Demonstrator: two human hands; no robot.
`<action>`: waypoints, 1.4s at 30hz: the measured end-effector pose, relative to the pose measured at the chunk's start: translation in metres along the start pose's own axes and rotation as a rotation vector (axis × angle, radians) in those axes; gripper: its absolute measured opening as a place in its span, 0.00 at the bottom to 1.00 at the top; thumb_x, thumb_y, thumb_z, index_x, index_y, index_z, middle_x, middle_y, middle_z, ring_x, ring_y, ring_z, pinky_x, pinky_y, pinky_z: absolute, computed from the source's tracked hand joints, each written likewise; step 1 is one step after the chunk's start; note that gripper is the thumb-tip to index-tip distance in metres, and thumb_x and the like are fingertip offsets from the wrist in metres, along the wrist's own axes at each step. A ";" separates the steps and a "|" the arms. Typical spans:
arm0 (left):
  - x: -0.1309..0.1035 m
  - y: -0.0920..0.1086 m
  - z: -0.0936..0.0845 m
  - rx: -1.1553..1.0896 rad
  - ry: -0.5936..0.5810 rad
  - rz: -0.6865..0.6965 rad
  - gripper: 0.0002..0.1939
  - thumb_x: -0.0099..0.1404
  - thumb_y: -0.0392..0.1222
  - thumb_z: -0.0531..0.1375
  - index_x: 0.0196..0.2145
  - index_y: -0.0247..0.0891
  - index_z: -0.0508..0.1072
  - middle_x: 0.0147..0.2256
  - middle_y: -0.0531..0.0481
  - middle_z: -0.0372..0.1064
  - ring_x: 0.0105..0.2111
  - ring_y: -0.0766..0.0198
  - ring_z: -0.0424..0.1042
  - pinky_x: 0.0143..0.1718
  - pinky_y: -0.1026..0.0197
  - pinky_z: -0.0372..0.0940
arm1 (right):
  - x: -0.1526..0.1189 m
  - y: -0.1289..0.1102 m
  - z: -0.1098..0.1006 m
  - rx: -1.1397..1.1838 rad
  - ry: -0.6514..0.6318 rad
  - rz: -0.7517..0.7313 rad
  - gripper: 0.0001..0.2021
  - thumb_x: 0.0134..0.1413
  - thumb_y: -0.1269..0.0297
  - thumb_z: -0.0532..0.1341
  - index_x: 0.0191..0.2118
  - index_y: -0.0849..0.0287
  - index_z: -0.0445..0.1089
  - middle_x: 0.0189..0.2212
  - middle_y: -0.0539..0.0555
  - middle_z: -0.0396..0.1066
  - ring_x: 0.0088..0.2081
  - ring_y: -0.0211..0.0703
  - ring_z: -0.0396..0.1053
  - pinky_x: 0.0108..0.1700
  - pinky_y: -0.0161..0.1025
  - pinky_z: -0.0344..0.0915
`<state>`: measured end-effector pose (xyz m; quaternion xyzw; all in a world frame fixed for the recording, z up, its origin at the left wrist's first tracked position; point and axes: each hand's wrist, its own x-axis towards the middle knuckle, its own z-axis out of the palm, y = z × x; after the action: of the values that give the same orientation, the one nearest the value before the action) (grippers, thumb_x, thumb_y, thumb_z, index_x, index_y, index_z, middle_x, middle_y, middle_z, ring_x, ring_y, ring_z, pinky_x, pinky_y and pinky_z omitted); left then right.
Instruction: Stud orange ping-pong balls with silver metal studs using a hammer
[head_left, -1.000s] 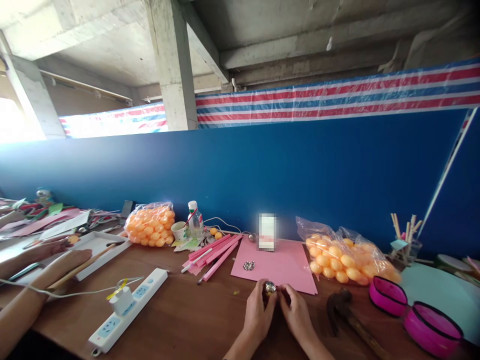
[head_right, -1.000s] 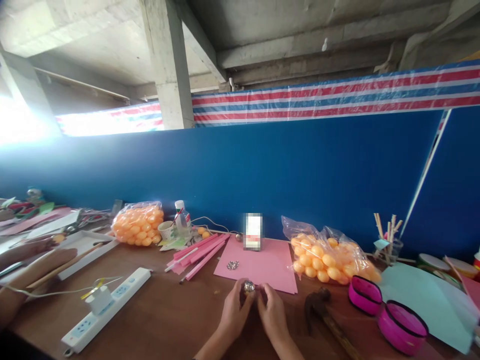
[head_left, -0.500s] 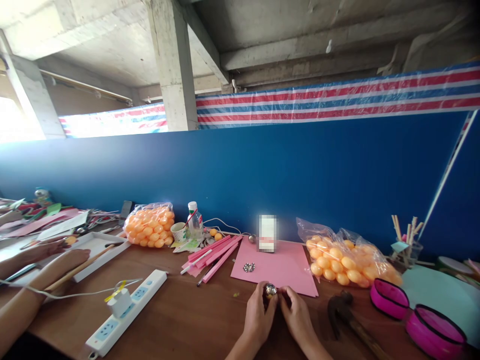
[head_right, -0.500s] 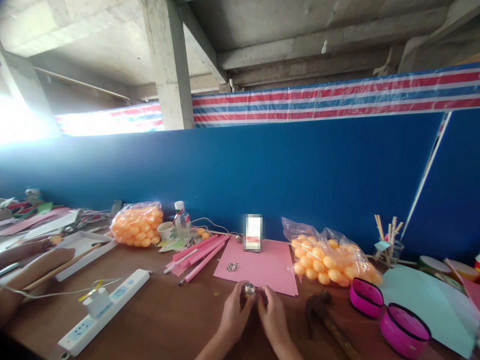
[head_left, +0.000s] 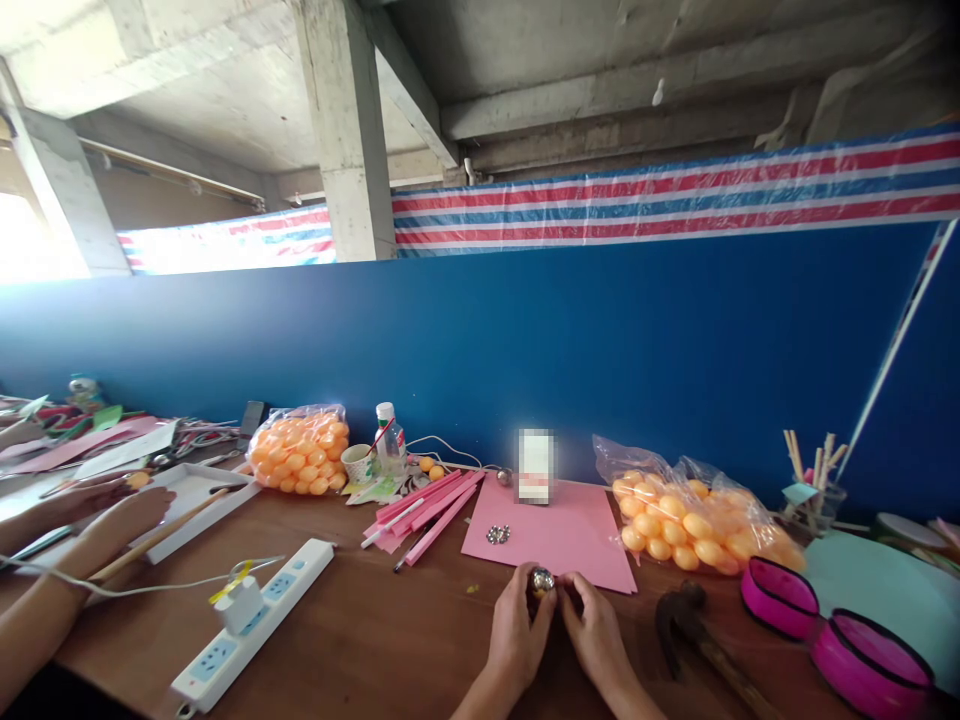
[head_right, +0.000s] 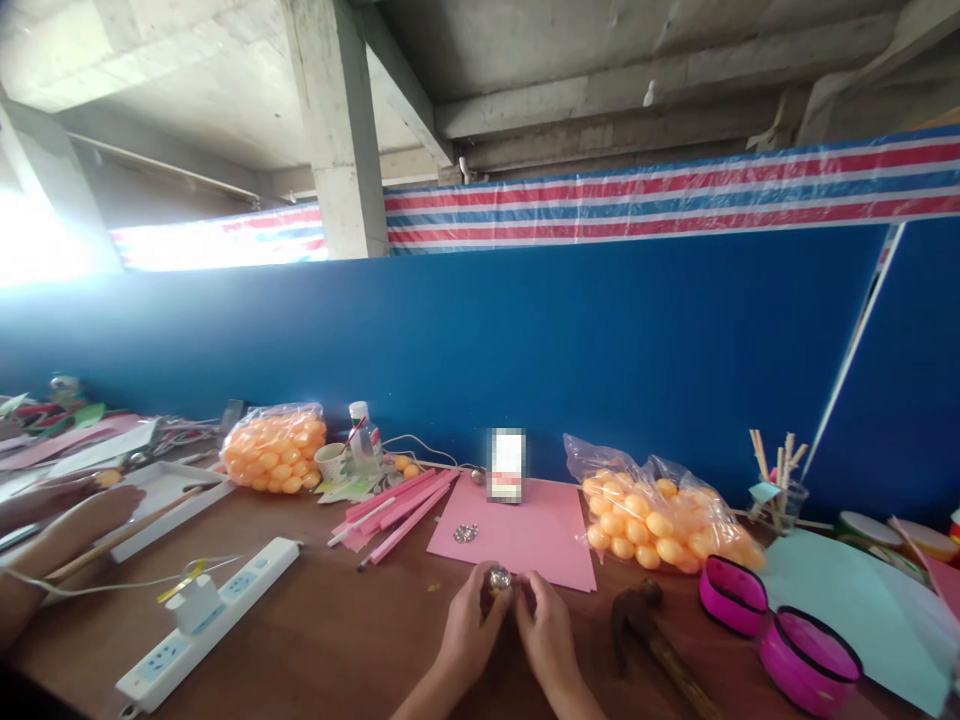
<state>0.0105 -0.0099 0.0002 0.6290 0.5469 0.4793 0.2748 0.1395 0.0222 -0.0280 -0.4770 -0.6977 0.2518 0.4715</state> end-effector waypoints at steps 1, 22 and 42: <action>0.000 0.001 0.000 0.001 -0.002 0.002 0.11 0.59 0.38 0.52 0.41 0.41 0.65 0.35 0.51 0.69 0.34 0.64 0.68 0.36 0.64 0.61 | 0.000 0.000 0.000 -0.003 0.000 0.001 0.07 0.53 0.64 0.52 0.33 0.57 0.66 0.33 0.55 0.73 0.35 0.45 0.71 0.38 0.38 0.67; 0.017 -0.010 0.011 -0.095 0.026 0.003 0.21 0.56 0.39 0.55 0.48 0.37 0.65 0.44 0.41 0.68 0.40 0.58 0.68 0.41 0.57 0.62 | 0.008 -0.004 -0.011 0.033 0.109 0.028 0.10 0.54 0.59 0.52 0.34 0.58 0.67 0.33 0.56 0.73 0.36 0.47 0.71 0.38 0.38 0.67; 0.044 -0.009 0.045 -0.745 0.066 -0.222 0.23 0.48 0.43 0.64 0.42 0.37 0.65 0.37 0.45 0.70 0.34 0.63 0.71 0.35 0.61 0.66 | 0.026 0.006 -0.039 -0.268 0.279 -0.285 0.09 0.57 0.67 0.49 0.37 0.57 0.66 0.33 0.56 0.68 0.37 0.46 0.67 0.44 0.45 0.63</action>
<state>0.0448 0.0425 -0.0115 0.4073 0.4087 0.6323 0.5170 0.1743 0.0444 -0.0054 -0.4622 -0.7132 0.0197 0.5266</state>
